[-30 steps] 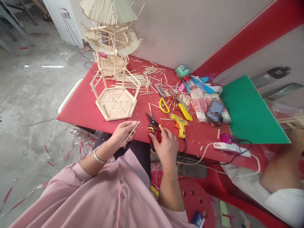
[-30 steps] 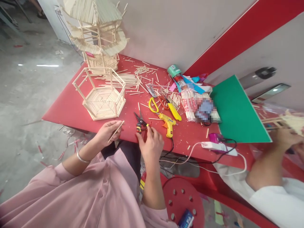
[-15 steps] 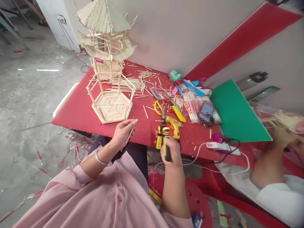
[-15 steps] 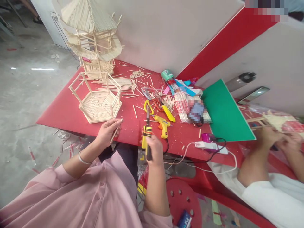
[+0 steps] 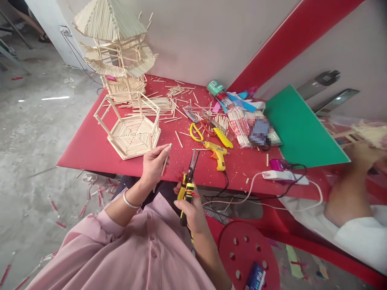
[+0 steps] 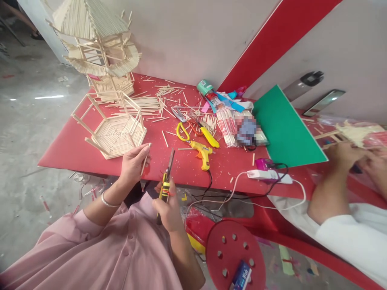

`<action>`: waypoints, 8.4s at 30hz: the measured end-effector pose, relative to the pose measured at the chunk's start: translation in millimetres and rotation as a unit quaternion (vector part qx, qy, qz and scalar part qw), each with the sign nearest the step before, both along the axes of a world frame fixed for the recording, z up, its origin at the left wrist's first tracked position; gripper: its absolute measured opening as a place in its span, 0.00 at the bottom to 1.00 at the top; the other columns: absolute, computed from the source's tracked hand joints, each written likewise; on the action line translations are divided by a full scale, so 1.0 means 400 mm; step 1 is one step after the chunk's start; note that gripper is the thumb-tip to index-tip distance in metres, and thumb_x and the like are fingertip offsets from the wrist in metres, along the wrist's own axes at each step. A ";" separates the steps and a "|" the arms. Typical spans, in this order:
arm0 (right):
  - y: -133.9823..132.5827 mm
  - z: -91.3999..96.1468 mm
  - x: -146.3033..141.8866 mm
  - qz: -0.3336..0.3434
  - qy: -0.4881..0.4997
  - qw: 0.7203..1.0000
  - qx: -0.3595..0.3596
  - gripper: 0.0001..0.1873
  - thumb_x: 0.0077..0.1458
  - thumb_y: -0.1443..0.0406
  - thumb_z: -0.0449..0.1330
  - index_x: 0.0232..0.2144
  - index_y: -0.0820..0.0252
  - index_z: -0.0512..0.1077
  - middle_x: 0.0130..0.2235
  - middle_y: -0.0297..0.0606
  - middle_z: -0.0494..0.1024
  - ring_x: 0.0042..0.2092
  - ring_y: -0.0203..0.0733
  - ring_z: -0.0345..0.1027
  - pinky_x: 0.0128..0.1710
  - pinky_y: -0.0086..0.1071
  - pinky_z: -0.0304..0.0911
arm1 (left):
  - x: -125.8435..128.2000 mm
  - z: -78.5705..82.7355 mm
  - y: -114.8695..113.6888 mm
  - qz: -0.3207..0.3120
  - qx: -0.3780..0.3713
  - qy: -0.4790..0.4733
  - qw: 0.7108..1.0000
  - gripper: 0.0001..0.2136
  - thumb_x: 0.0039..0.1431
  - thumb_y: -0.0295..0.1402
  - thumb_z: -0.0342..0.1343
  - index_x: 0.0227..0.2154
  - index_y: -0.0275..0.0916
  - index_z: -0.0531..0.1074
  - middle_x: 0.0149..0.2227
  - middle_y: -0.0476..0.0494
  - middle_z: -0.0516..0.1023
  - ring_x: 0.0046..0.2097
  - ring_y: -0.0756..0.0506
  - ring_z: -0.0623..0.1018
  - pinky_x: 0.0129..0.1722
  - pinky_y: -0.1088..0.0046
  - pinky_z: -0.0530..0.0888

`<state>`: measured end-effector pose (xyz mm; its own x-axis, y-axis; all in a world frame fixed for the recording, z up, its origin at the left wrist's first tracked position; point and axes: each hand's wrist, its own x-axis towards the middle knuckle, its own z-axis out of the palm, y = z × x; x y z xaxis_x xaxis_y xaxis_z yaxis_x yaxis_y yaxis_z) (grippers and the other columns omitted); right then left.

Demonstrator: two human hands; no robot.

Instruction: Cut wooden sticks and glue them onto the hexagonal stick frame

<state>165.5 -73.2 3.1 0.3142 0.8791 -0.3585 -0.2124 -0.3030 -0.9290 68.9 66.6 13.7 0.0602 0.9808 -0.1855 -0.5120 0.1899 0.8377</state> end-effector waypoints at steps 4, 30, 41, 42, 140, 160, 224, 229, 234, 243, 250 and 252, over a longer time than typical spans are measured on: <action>0.019 0.016 -0.013 0.001 -0.132 0.991 0.023 0.35 0.43 0.66 0.60 0.57 0.52 0.64 0.42 0.36 0.75 0.45 0.46 0.71 0.46 0.40 0.67 | 0.011 0.001 -0.015 0.018 0.041 0.009 0.999 0.13 0.46 0.40 0.70 0.33 0.37 0.82 0.20 0.53 0.71 0.19 0.56 0.68 0.15 0.82 0.64; 0.096 0.030 -0.033 0.043 -0.376 0.924 0.060 0.41 0.41 0.68 0.56 0.61 0.59 0.59 0.53 0.48 0.70 0.57 0.55 0.65 0.60 0.52 0.60 | 0.004 0.002 -0.026 -0.004 0.060 -0.020 0.998 0.12 0.44 0.40 0.72 0.31 0.40 0.83 0.25 0.51 0.75 0.23 0.55 0.70 0.22 0.79 0.70; 0.102 0.039 -0.043 0.043 -0.396 0.915 0.068 0.39 0.45 0.67 0.56 0.62 0.61 0.57 0.54 0.50 0.70 0.58 0.57 0.64 0.58 0.53 0.62 | 0.000 -0.013 -0.030 0.022 0.123 0.023 0.992 0.09 0.48 0.38 0.70 0.30 0.41 0.84 0.25 0.50 0.74 0.28 0.53 0.71 0.30 0.77 0.70; 0.102 0.038 -0.044 0.044 -0.398 0.914 0.070 0.39 0.45 0.67 0.56 0.62 0.61 0.57 0.54 0.51 0.70 0.58 0.57 0.64 0.59 0.53 0.62 | -0.001 -0.016 -0.030 0.026 0.138 0.028 0.990 0.08 0.48 0.38 0.70 0.30 0.41 0.84 0.25 0.50 0.74 0.28 0.53 0.70 0.30 0.77 0.69; 0.109 0.046 -0.058 0.076 -0.317 0.942 0.083 0.24 0.45 0.69 0.56 0.48 0.57 0.63 0.44 0.42 0.72 0.47 0.50 0.69 0.47 0.44 0.67 | -0.009 -0.006 -0.058 0.093 0.308 0.216 0.922 0.09 0.59 0.27 0.59 0.39 0.43 0.83 0.27 0.49 0.72 0.29 0.52 0.70 0.27 0.77 0.69; 0.112 0.050 -0.051 0.078 -0.287 0.949 0.101 0.30 0.43 0.71 0.56 0.52 0.55 0.61 0.48 0.41 0.71 0.50 0.49 0.67 0.51 0.44 0.65 | -0.007 0.007 -0.060 0.083 0.320 0.218 0.918 0.10 0.61 0.28 0.59 0.41 0.44 0.83 0.27 0.48 0.73 0.28 0.52 0.71 0.27 0.77 0.69; 0.262 0.086 -0.005 0.044 -0.209 0.970 0.115 0.22 0.56 0.48 0.59 0.23 0.59 0.74 0.22 0.31 0.74 0.27 0.37 0.67 0.31 0.29 0.63 | -0.087 0.033 -0.056 -0.137 -0.067 -0.018 0.988 0.14 0.41 0.37 0.72 0.27 0.33 0.78 0.20 0.49 0.73 0.15 0.59 0.61 0.12 0.83 0.51; 0.237 0.077 0.021 0.037 -0.296 0.950 0.093 0.28 0.64 0.47 0.48 0.26 0.58 0.76 0.25 0.37 0.77 0.30 0.41 0.72 0.34 0.32 0.64 | -0.094 0.034 -0.055 -0.119 -0.076 -0.028 0.989 0.15 0.40 0.37 0.72 0.28 0.33 0.78 0.19 0.51 0.72 0.16 0.58 0.62 0.13 0.83 0.52; 0.164 0.041 0.079 0.024 -0.554 0.828 0.087 0.20 0.63 0.50 0.54 0.40 0.58 0.77 0.37 0.44 0.79 0.41 0.48 0.73 0.44 0.38 0.64 | -0.088 0.022 -0.047 -0.116 -0.083 -0.043 0.989 0.16 0.42 0.36 0.71 0.34 0.34 0.80 0.21 0.51 0.72 0.17 0.58 0.61 0.13 0.83 0.53; 0.207 0.078 0.177 0.076 -0.590 0.799 0.092 0.15 0.64 0.58 0.53 0.39 0.56 0.78 0.40 0.42 0.81 0.43 0.46 0.73 0.46 0.37 0.64 | -0.049 -0.004 -0.041 -0.128 -0.065 -0.016 0.990 0.18 0.43 0.42 0.71 0.32 0.33 0.79 0.22 0.50 0.73 0.20 0.56 0.69 0.16 0.82 0.63; 0.427 0.168 0.365 0.121 -0.668 0.729 -0.085 0.14 0.61 0.61 0.54 0.42 0.54 0.79 0.43 0.41 0.81 0.44 0.46 0.74 0.40 0.34 0.62 | -0.015 0.036 -0.004 -0.165 -0.033 -0.053 0.984 0.16 0.47 0.41 0.70 0.31 0.34 0.76 0.25 0.50 0.75 0.18 0.54 0.71 0.15 0.80 0.66; 0.474 0.167 0.414 0.119 -0.695 0.693 -0.150 0.16 0.61 0.61 0.54 0.46 0.54 0.77 0.47 0.43 0.80 0.47 0.48 0.73 0.41 0.35 0.62 | -0.008 0.039 0.004 -0.153 -0.035 -0.059 0.986 0.16 0.47 0.41 0.70 0.31 0.34 0.75 0.25 0.50 0.76 0.16 0.57 0.66 0.13 0.83 0.59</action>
